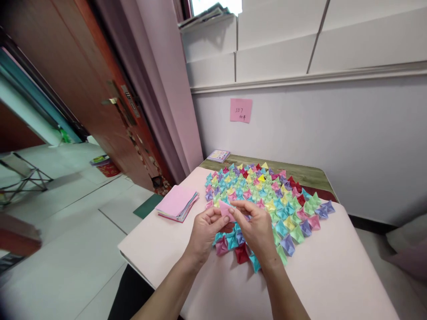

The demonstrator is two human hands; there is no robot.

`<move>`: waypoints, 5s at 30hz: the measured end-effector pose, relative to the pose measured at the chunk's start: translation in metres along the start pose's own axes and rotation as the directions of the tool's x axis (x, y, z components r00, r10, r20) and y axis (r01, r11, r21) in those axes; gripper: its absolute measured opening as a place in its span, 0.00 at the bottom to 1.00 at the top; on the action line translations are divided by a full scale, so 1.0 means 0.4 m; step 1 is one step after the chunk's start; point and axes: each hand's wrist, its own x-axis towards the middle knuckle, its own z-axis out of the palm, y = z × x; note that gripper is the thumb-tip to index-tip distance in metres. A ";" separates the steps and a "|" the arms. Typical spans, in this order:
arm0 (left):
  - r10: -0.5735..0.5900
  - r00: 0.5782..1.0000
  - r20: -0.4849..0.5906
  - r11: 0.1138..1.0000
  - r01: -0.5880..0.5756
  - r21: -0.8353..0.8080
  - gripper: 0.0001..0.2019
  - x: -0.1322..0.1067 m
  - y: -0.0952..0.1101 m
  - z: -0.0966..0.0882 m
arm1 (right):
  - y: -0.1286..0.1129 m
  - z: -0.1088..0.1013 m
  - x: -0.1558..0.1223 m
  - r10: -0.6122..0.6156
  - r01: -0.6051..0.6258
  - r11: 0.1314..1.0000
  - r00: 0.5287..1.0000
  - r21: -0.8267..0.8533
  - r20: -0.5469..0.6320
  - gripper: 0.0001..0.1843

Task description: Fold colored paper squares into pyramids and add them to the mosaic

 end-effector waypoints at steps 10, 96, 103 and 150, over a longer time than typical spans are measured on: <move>0.072 0.991 -0.114 0.996 -0.077 -0.043 0.22 -0.006 0.006 -0.023 | -0.024 0.040 -0.022 -0.465 0.356 0.772 0.881 -0.527 -0.088 0.09; -0.275 0.843 0.463 0.929 0.357 -0.100 0.15 -0.016 0.085 -0.072 | -0.046 0.009 -0.031 0.241 -0.659 0.526 0.721 0.537 0.649 0.29; -0.292 0.854 0.431 0.908 0.389 -0.155 0.15 -0.017 0.089 -0.071 | -0.040 0.017 -0.028 0.289 -0.683 0.535 0.701 0.497 0.652 0.34; 0.079 0.997 -0.013 0.997 -0.079 0.022 0.13 -0.046 0.060 -0.051 | -0.060 0.056 -0.048 0.119 -0.137 0.950 0.990 0.279 0.082 0.18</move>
